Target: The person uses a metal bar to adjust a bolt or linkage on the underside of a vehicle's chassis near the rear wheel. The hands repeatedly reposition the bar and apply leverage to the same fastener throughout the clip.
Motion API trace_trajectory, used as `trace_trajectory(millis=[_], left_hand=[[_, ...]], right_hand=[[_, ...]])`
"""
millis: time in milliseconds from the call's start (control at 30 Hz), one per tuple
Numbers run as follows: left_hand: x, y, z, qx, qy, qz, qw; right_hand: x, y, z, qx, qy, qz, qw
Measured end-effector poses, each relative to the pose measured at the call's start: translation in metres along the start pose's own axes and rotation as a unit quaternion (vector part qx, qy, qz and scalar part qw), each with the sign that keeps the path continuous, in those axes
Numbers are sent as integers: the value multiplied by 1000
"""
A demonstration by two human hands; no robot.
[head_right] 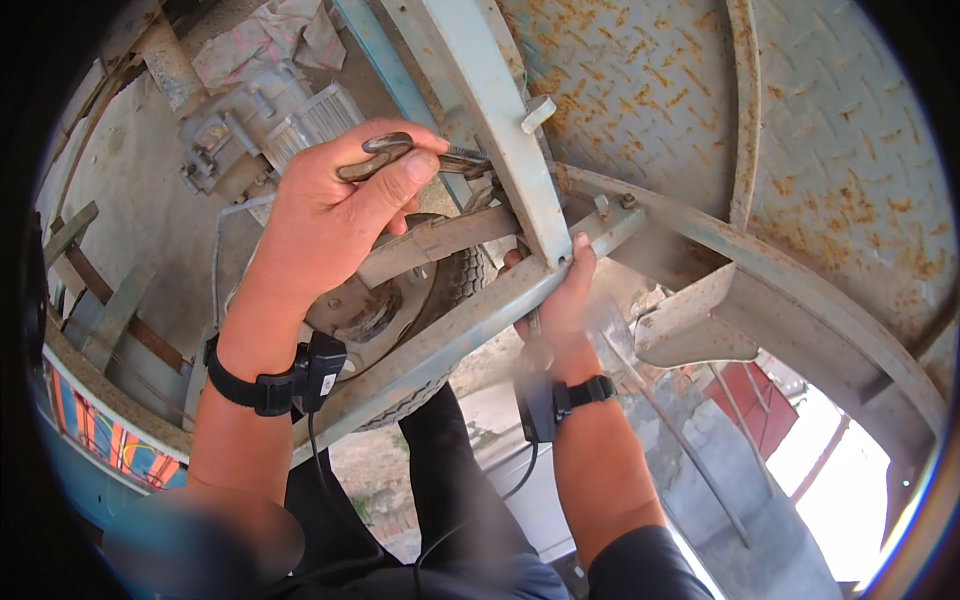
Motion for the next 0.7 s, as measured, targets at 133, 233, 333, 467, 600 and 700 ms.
trace_trajectory(millis=[133, 233, 333, 467, 600, 700], left_hand=[[-22, -30, -6, -78, -84, -5, 993], [-31, -51, -6, -123, -37, -42, 991], [-41, -67, -14, -120, -31, -100, 987], [-55, -83, -23, -200, 14, -125, 972], [-55, -120, -10, -201, -160, -29, 966], [-59, -148, -8, -256, -154, -60, 952]], right_hand=[[3, 0, -1, 1, 21, 20, 1000], [1, -2, -1, 2, 5, -18, 1000], [-3, 0, -1, -7, -16, -34, 999], [1, 2, 1, 4, 5, 14, 1000], [2, -1, 0, 22, 18, 13, 1000], [0, 1, 1, 18, 43, -19, 999]])
Point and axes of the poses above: each hand's wrist, its own y-axis towards the middle knuckle, its own x-axis out of the palm, z = x × y, the point moved 2 cm from there along y, towards the middle knuckle, and after that the axes turned 11 degrees about -y, right-handed, at the moved point
